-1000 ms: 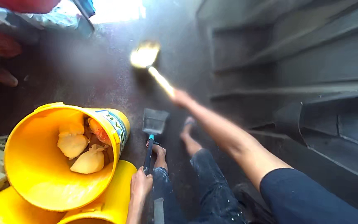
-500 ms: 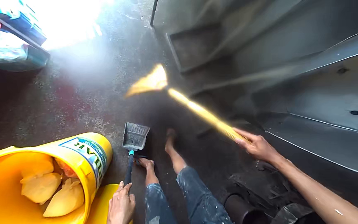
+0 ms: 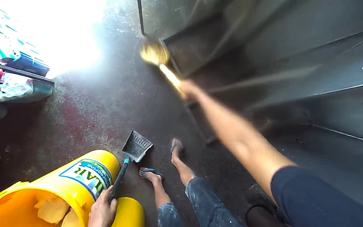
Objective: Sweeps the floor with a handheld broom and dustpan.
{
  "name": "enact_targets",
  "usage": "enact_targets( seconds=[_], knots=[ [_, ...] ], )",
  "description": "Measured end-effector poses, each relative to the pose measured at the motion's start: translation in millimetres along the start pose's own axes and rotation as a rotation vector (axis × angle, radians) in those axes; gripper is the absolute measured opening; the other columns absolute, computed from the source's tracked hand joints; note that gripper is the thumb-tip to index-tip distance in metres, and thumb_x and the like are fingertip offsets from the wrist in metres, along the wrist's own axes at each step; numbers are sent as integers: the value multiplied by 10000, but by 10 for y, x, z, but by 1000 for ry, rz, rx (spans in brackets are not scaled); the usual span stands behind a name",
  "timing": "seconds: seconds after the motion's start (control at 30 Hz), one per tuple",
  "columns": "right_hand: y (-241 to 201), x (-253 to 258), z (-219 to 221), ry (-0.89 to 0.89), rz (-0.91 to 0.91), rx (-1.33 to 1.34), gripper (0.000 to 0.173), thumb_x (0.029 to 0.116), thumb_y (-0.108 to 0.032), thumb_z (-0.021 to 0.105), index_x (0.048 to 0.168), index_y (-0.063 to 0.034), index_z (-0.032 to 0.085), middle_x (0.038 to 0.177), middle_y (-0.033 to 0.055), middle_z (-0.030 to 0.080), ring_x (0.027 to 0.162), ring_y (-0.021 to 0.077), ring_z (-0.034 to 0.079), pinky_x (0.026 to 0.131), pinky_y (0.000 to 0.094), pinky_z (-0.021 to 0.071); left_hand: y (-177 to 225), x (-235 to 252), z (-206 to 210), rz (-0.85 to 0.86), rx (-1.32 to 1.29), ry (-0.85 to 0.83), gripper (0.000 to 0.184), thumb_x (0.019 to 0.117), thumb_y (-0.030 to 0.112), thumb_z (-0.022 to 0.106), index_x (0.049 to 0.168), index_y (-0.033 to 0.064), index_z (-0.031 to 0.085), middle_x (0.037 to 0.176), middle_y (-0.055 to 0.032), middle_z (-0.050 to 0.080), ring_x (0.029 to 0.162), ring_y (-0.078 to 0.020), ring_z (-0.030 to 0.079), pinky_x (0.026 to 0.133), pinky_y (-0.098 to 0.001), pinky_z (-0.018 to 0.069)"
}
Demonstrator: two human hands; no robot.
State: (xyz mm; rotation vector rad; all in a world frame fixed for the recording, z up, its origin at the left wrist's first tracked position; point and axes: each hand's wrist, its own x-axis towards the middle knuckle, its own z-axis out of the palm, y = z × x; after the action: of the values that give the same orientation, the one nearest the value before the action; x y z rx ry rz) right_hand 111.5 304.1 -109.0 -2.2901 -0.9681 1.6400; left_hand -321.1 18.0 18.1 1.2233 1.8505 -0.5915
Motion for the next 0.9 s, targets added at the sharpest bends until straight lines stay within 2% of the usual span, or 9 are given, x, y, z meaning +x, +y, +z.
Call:
enact_targets(
  seconds=[0.07, 0.13, 0.2, 0.37, 0.5, 0.63, 0.77, 0.8, 0.9],
  knots=[
    [950, -514, 158, -76, 15, -108, 429, 1070, -214, 480, 1482, -94, 475, 1048, 262, 645, 751, 346, 640, 694, 525, 553, -147, 55, 30, -108, -230, 130, 484, 920, 83, 642, 1399, 31, 598, 1272, -284, 652, 1166, -478, 627, 988, -670, 457],
    [1828, -1298, 191, -133, 73, -149, 521, 1082, -221, 461, 1589, -144, 372, 1133, 260, 666, 817, 357, 675, 782, 554, 564, -267, 132, 123, -264, -539, 212, 477, 917, 50, 641, 1388, 4, 580, 1220, -249, 661, 1014, -350, 683, 867, -544, 556],
    [2465, -2190, 128, -132, 178, -78, 532, 1077, -217, 490, 1592, -150, 377, 1001, 226, 679, 697, 300, 639, 689, 500, 559, -300, 139, 216, -430, -880, 233, 434, 960, 19, 601, 1386, -27, 533, 1098, -220, 642, 767, -231, 670, 673, -393, 591],
    [2855, -3670, -224, -25, 133, 113, 544, 1015, -157, 581, 1501, 43, 442, 893, 157, 688, 573, 118, 582, 553, 315, 532, -348, 99, 312, -579, -1183, 240, 411, 956, -52, 526, 1366, -32, 517, 1159, -225, 589, 794, -233, 644, 677, -360, 582],
    [2524, -2877, -1, 128, -130, 105, 577, 1004, -251, 542, 1524, -18, 454, 796, 114, 674, 510, 136, 557, 482, 342, 520, -349, 97, 351, -573, -1211, 272, 407, 957, -48, 534, 1364, -27, 529, 1162, -229, 597, 804, -244, 648, 676, -368, 585],
    [979, -1072, 314, -34, -82, 227, 532, 1111, -202, 391, 1618, -96, 264, 1017, 221, 646, 686, 244, 598, 663, 422, 544, -322, -30, 381, -598, -1360, 239, 388, 983, 2, 508, 1371, -7, 505, 1097, -185, 613, 776, -208, 654, 664, -333, 585],
    [-257, 134, 748, -139, -8, 323, 416, 1107, -303, 424, 1499, -168, 454, 967, 120, 602, 638, 174, 554, 577, 342, 502, -447, -164, 509, -653, -1510, 267, 406, 977, -4, 476, 1383, 6, 471, 1127, -175, 597, 837, -219, 657, 705, -349, 593],
    [-415, 139, 873, -155, -19, 170, 402, 1089, -269, 467, 1470, -140, 492, 986, 131, 615, 683, 199, 587, 609, 364, 525, -529, -219, 571, -671, -1524, 287, 420, 970, -17, 474, 1390, 3, 464, 1148, -184, 590, 864, -230, 655, 724, -361, 593],
    [-148, -179, 1187, -211, -157, -363, 539, 987, -161, 604, 1505, -87, 474, 1272, 278, 641, 1109, 440, 655, 922, 646, 516, -645, -384, 768, -718, -1567, 353, 462, 951, -49, 470, 1411, -8, 442, 1202, -206, 558, 923, -258, 637, 771, -389, 586]
  ],
)
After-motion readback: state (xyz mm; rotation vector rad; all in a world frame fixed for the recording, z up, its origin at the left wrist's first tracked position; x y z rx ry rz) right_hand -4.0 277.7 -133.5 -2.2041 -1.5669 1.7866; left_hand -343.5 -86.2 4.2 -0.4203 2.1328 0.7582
